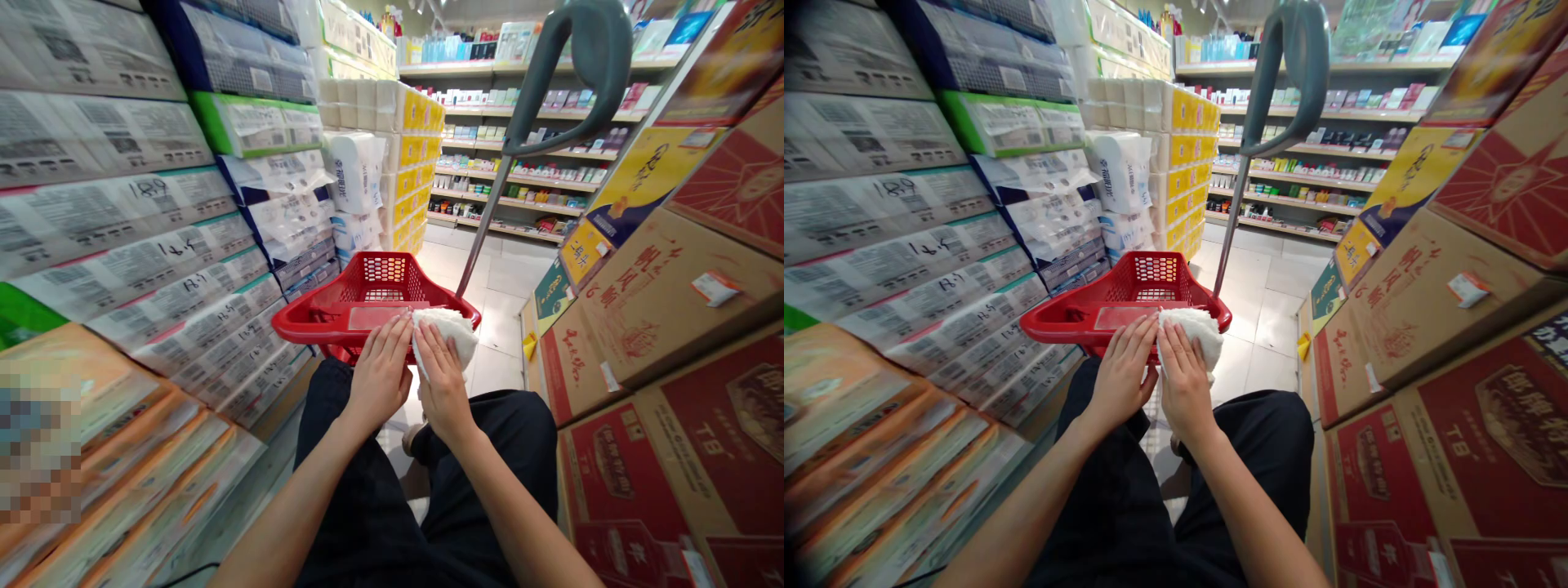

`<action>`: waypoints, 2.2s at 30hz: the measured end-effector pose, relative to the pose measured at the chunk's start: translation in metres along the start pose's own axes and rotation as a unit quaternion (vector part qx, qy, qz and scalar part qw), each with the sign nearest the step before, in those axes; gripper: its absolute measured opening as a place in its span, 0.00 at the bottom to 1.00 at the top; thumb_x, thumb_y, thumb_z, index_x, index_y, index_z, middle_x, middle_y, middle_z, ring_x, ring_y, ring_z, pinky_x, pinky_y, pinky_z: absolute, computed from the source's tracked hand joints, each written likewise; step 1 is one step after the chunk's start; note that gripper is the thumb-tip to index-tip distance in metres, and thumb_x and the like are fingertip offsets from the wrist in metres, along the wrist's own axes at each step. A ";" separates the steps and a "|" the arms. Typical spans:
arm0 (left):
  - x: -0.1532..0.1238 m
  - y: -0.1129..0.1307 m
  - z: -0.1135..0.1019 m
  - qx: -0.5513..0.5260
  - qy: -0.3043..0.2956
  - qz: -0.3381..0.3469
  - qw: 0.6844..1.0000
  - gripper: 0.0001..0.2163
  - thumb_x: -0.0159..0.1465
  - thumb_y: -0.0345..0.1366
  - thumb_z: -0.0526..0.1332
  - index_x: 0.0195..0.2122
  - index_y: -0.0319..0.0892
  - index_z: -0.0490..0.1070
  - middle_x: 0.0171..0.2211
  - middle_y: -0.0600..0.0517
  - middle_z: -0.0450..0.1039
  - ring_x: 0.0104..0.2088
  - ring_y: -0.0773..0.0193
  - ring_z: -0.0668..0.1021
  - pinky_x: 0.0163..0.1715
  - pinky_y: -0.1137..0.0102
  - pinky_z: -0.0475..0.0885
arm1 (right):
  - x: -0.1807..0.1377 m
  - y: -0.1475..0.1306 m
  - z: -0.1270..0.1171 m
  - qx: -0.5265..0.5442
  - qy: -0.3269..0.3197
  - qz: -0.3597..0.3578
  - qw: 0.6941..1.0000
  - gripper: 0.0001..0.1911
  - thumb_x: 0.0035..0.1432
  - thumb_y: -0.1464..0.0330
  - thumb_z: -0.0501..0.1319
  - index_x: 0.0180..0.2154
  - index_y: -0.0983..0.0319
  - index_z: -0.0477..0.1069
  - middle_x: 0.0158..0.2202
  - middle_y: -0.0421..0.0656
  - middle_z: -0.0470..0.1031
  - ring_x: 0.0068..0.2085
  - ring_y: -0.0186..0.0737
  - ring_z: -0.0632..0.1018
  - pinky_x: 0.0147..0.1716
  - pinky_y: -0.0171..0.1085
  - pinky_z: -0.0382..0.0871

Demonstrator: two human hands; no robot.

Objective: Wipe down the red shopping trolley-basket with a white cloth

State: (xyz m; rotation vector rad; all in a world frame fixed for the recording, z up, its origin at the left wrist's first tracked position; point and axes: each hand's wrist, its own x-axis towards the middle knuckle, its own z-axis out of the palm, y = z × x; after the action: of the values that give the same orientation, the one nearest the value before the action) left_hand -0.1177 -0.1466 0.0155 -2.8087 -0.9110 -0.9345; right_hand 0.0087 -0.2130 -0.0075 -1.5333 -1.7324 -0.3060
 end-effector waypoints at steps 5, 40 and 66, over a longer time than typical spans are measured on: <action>0.000 0.000 -0.002 0.012 -0.007 0.003 1.000 0.35 0.58 0.27 0.56 0.68 0.38 0.49 0.68 0.47 0.53 0.68 0.56 0.56 0.67 0.59 0.51 | -0.016 0.041 0.000 -0.031 0.022 -0.025 0.999 0.35 0.64 0.78 0.44 0.69 0.53 0.42 0.67 0.45 0.56 0.68 0.42 0.56 0.67 0.54 0.51; 0.000 0.006 -0.002 -0.006 0.010 -0.027 1.000 0.24 0.71 0.39 0.48 0.67 0.39 0.51 0.67 0.46 0.55 0.68 0.58 0.57 0.66 0.60 0.52 | 0.008 0.037 -0.003 -0.012 0.117 0.066 0.991 0.29 0.65 0.73 0.46 0.66 0.55 0.53 0.66 0.47 0.61 0.68 0.46 0.57 0.66 0.58 0.48; 0.000 0.001 0.001 -0.004 0.007 -0.016 1.000 0.24 0.72 0.42 0.46 0.66 0.37 0.53 0.67 0.45 0.55 0.67 0.58 0.57 0.66 0.59 0.51 | 0.008 -0.005 0.001 -0.049 0.051 0.012 0.997 0.28 0.64 0.77 0.46 0.64 0.65 0.57 0.64 0.50 0.62 0.67 0.41 0.60 0.66 0.49 0.55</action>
State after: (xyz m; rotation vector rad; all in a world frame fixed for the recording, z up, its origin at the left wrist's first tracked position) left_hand -0.1170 -0.1470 0.0146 -2.7981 -0.9564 -0.9625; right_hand 0.0044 -0.2080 -0.0016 -1.5790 -1.6401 -0.4561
